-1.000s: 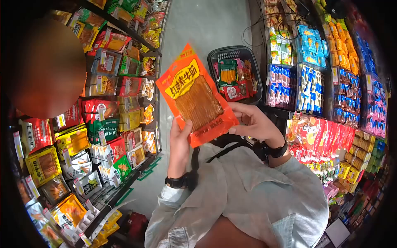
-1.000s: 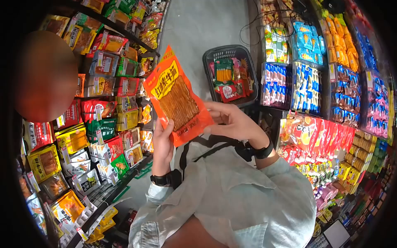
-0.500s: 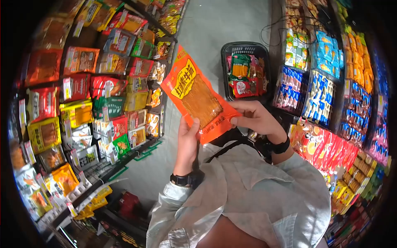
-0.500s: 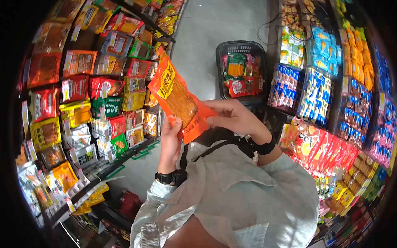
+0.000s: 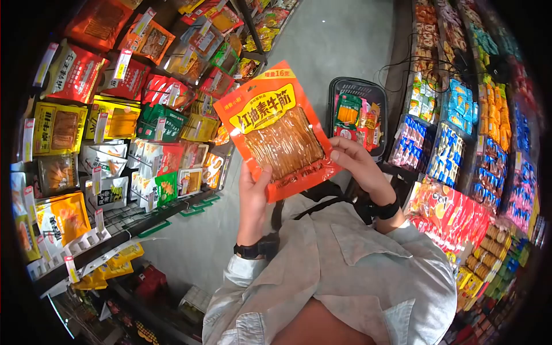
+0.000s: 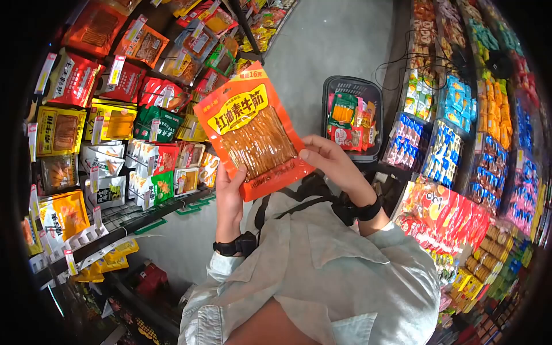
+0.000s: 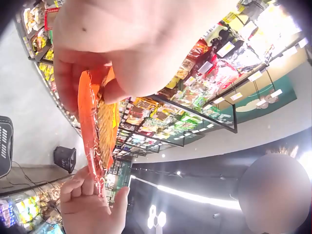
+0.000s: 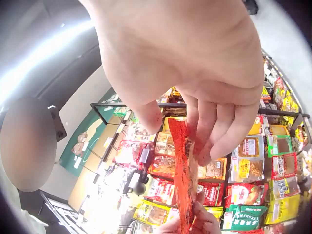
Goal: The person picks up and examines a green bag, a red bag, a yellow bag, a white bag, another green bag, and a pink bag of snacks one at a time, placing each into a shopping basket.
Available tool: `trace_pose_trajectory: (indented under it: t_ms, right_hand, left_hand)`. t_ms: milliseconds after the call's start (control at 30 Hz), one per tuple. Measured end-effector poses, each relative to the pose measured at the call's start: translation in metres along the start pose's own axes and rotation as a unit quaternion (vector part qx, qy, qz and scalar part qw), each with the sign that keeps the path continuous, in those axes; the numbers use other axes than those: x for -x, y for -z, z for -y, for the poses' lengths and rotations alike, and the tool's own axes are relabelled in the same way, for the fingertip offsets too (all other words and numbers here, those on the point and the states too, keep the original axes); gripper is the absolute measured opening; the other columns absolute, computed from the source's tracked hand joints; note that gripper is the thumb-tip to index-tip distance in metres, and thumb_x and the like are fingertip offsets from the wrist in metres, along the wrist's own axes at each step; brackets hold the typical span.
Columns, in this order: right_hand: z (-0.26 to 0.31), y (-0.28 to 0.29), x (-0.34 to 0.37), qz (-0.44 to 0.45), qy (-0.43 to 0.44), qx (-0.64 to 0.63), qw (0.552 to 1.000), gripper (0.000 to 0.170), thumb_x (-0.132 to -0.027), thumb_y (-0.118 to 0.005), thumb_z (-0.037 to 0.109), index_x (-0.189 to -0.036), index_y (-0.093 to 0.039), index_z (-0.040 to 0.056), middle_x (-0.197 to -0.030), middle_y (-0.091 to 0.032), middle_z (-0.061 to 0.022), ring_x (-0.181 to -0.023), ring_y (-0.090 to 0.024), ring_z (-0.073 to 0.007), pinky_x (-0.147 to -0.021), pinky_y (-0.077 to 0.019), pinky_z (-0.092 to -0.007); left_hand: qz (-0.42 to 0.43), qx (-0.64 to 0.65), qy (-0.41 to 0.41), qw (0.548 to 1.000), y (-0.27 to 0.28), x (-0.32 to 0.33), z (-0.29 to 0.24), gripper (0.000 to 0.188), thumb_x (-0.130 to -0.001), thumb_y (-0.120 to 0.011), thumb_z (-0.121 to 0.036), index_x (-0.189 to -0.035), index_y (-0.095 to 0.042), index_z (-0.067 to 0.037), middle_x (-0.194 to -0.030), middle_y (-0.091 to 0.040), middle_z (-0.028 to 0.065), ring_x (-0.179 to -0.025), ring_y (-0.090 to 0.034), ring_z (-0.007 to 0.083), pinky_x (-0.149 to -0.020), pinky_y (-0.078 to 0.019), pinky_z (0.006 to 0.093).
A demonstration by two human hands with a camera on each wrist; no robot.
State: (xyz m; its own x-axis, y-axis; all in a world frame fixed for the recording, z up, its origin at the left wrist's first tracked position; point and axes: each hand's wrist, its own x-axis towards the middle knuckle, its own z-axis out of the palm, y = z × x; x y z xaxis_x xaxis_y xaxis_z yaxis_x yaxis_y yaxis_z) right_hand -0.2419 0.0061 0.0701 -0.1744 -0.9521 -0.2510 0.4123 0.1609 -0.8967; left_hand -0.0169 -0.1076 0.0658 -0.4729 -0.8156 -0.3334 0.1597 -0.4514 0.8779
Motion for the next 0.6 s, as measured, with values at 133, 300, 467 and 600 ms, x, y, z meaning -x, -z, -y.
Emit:
trace_pose_trajectory:
  t_ms: [133, 300, 467, 600]
  right_hand:
    - [-0.033, -0.049, -0.001, -0.009, -0.057, 0.044, 0.997, 0.034, -0.100, -0.061, 0.010, -0.131, -0.056, -0.0017, -0.114, -0.067, -0.0010, -0.100, -0.061, -0.0043, -0.088, -0.0497, -0.0227]
    - [-0.054, -0.116, 0.008, -0.084, -0.013, 0.097, 0.992, 0.034, -0.099, -0.058, 0.003, -0.133, -0.055, -0.0014, -0.121, -0.066, -0.0036, -0.104, -0.060, -0.0067, -0.091, -0.0494, -0.0253]
    - [-0.074, -0.152, 0.029, -0.200, 0.022, 0.140, 0.969, 0.034, -0.099, -0.058, 0.002, -0.133, -0.054, -0.0004, -0.121, -0.065, -0.0044, -0.105, -0.059, -0.0081, -0.095, -0.0483, -0.0275]
    - [-0.076, -0.177, 0.042, -0.242, 0.040, 0.241, 0.939, 0.022, -0.094, -0.066, 0.004, -0.115, -0.061, -0.0008, -0.108, -0.068, -0.0054, -0.098, -0.062, -0.0097, -0.087, -0.0512, -0.0282]
  left_hand:
    - [0.068, -0.063, -0.014, 0.996, 0.060, 0.005, -0.009, 0.041, -0.098, -0.055, 0.000, -0.138, -0.046, 0.000, -0.127, -0.060, 0.0068, -0.116, -0.058, 0.0144, -0.100, -0.0457, 0.0308]
    - [0.108, -0.064, -0.010, 0.992, 0.111, -0.003, -0.014, 0.042, -0.096, -0.056, 0.001, -0.136, -0.044, 0.002, -0.126, -0.060, 0.0082, -0.113, -0.058, 0.0152, -0.098, -0.0472, 0.0304]
    - [0.030, -0.293, -0.146, 0.944, 0.114, 0.010, -0.025, 0.058, -0.088, -0.071, -0.012, -0.137, -0.042, -0.002, -0.138, -0.048, 0.0136, -0.128, -0.048, 0.0257, -0.106, -0.0392, 0.0402]
    - [0.256, -0.220, -0.184, 0.923, 0.099, 0.016, -0.012, 0.059, -0.088, -0.072, -0.016, -0.137, -0.043, -0.001, -0.135, -0.049, 0.0139, -0.124, -0.050, 0.0237, -0.098, -0.0453, 0.0373]
